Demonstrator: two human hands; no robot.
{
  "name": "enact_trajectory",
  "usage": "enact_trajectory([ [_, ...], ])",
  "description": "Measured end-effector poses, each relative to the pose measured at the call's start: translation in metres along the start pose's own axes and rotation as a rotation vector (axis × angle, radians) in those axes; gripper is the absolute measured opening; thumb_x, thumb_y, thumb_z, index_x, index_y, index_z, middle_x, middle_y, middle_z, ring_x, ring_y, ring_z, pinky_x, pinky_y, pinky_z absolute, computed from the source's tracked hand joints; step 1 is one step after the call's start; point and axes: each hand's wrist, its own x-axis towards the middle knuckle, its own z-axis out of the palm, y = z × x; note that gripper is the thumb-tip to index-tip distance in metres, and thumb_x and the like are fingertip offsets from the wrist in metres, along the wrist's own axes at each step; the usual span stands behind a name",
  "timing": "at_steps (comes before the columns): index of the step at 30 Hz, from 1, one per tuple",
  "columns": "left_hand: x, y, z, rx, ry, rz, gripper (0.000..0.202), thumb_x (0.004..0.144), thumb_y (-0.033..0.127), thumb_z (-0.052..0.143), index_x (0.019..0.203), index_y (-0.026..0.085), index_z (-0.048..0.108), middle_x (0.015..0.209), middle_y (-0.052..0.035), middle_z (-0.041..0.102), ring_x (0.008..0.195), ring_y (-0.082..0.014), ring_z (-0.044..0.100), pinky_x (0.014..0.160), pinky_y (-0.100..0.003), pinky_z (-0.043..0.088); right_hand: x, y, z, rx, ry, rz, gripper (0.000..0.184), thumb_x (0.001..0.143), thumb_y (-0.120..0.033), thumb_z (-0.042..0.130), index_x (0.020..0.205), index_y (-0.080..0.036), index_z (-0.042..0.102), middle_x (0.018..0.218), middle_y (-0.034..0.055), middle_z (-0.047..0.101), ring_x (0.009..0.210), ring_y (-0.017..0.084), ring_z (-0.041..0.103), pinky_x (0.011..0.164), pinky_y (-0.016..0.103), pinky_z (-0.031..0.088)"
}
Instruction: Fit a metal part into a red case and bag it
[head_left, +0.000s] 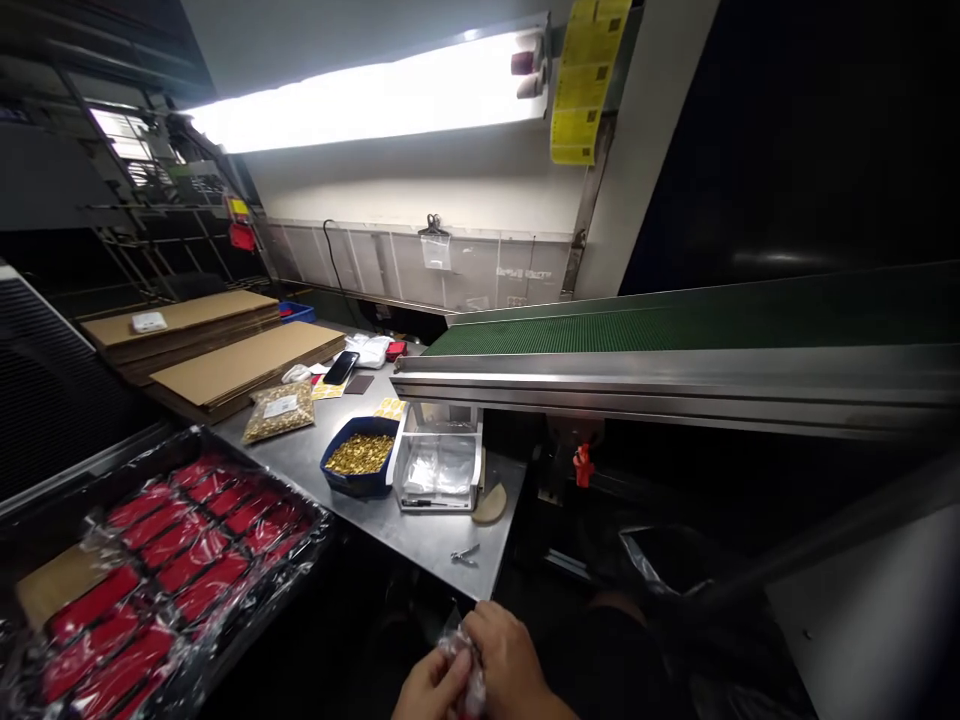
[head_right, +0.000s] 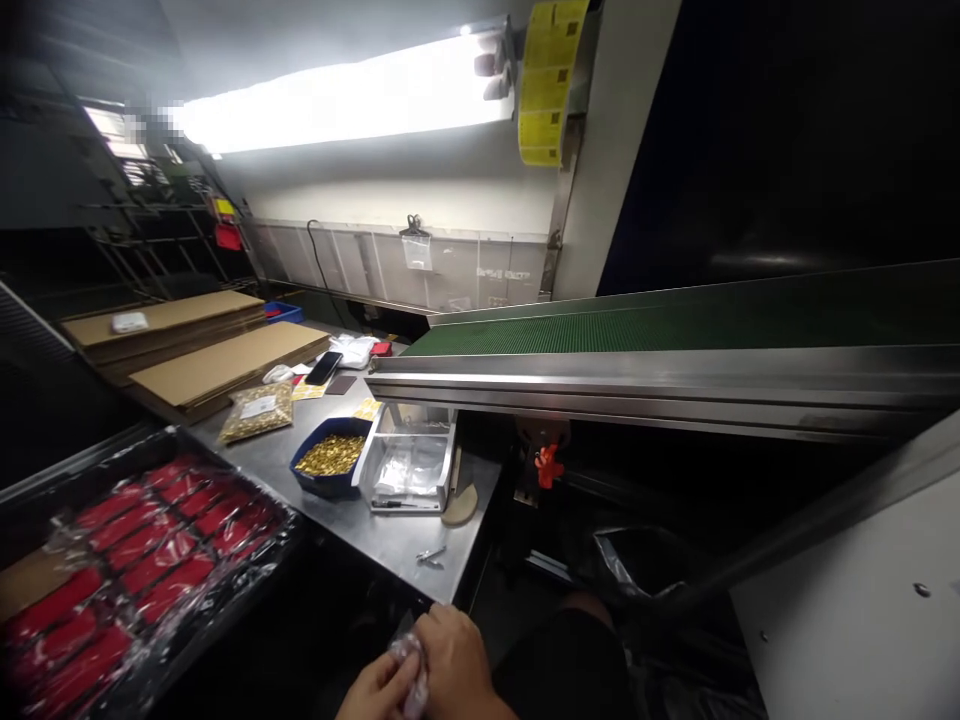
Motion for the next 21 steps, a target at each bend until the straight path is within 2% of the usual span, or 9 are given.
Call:
enact_trajectory([
  [2, 0.005, -0.005, -0.002, -0.064, -0.035, 0.020, 0.062, 0.050, 0.067, 0.085, 0.072, 0.011, 0.069, 0.057, -0.0006, 0.057, 0.048, -0.0081, 0.043, 0.049, -0.022, 0.029, 0.001, -0.001, -0.006, 0.257, 0.003, 0.052, 0.013, 0.079, -0.022, 0.055, 0.074, -0.017, 0.066, 0.080, 0.0072, 0.066, 0.076, 0.019, 0.057, 0.070, 0.029, 0.036],
  [4, 0.002, -0.006, -0.005, -0.135, -0.061, 0.031, 0.062, 0.050, 0.065, 0.085, 0.077, 0.012, 0.071, 0.059, -0.0015, 0.058, 0.056, -0.0120, 0.050, 0.055, -0.024, 0.037, 0.003, 0.002, -0.013, 0.649, -0.007, 0.263, 0.017, 0.080, -0.032, 0.061, 0.079, -0.016, 0.068, 0.078, 0.0060, 0.066, 0.074, 0.018, 0.058, 0.069, 0.028, 0.040],
  [6, -0.006, -0.004, -0.007, -0.185, -0.070, 0.030, 0.059, 0.054, 0.063, 0.084, 0.082, 0.013, 0.073, 0.062, -0.0026, 0.060, 0.061, -0.0149, 0.054, 0.059, -0.026, 0.042, 0.004, 0.008, -0.018, 0.932, -0.019, 0.505, 0.034, 0.076, -0.048, 0.067, 0.080, -0.014, 0.066, 0.068, 0.0041, 0.062, 0.060, 0.015, 0.053, 0.056, 0.025, 0.039],
  [8, -0.016, -0.001, -0.010, -0.198, -0.076, 0.012, 0.056, 0.060, 0.062, 0.081, 0.087, 0.013, 0.073, 0.061, -0.0029, 0.059, 0.057, -0.0150, 0.052, 0.057, -0.027, 0.043, 0.004, 0.014, -0.020, 1.025, -0.006, 0.655, 0.053, 0.074, -0.065, 0.063, 0.084, -0.013, 0.064, 0.060, 0.0010, 0.056, 0.049, 0.011, 0.045, 0.046, 0.022, 0.034],
  [10, -0.024, 0.004, -0.013, -0.183, -0.082, -0.001, 0.054, 0.066, 0.060, 0.078, 0.091, 0.013, 0.073, 0.058, -0.0019, 0.057, 0.052, -0.0143, 0.049, 0.052, -0.027, 0.041, 0.001, 0.016, -0.024, 1.121, -0.024, 0.738, 0.067, 0.078, -0.077, 0.049, 0.090, -0.012, 0.063, 0.062, 0.0022, 0.057, 0.049, 0.011, 0.048, 0.045, 0.021, 0.035],
  [12, -0.029, 0.009, -0.015, -0.168, -0.073, 0.039, 0.050, 0.069, 0.058, 0.076, 0.093, 0.015, 0.072, 0.062, -0.0022, 0.059, 0.056, -0.0156, 0.051, 0.054, -0.027, 0.043, -0.002, 0.015, -0.028, 1.234, -0.080, 0.739, 0.067, 0.078, -0.076, 0.053, 0.092, -0.011, 0.064, 0.070, 0.0048, 0.061, 0.056, 0.012, 0.054, 0.048, 0.020, 0.039],
  [14, -0.031, 0.014, -0.018, -0.146, -0.064, 0.115, 0.044, 0.071, 0.054, 0.076, 0.089, 0.015, 0.071, 0.072, -0.0034, 0.062, 0.067, -0.0170, 0.055, 0.062, -0.027, 0.046, -0.005, 0.013, -0.034, 1.281, -0.155, 0.643, 0.058, 0.071, -0.064, 0.073, 0.093, -0.011, 0.065, 0.073, 0.0045, 0.064, 0.059, 0.011, 0.056, 0.052, 0.019, 0.041],
  [16, -0.032, 0.017, -0.020, -0.117, -0.065, 0.173, 0.039, 0.074, 0.052, 0.075, 0.085, 0.014, 0.069, 0.078, -0.0036, 0.062, 0.074, -0.0173, 0.055, 0.067, -0.026, 0.046, -0.007, 0.011, -0.039, 1.232, -0.194, 0.550, 0.054, 0.066, -0.054, 0.082, 0.093, -0.010, 0.066, 0.067, 0.0029, 0.064, 0.054, 0.009, 0.054, 0.051, 0.019, 0.039],
  [21, -0.028, 0.017, -0.029, -0.115, -0.040, 0.215, 0.036, 0.077, 0.050, 0.074, 0.078, 0.015, 0.065, 0.068, 0.0015, 0.056, 0.060, -0.0100, 0.046, 0.057, -0.020, 0.037, -0.009, 0.013, -0.049, 1.055, -0.231, 0.507, 0.045, 0.071, -0.050, 0.077, 0.084, -0.008, 0.067, 0.063, 0.0073, 0.068, 0.049, 0.010, 0.051, 0.050, 0.020, 0.035],
])
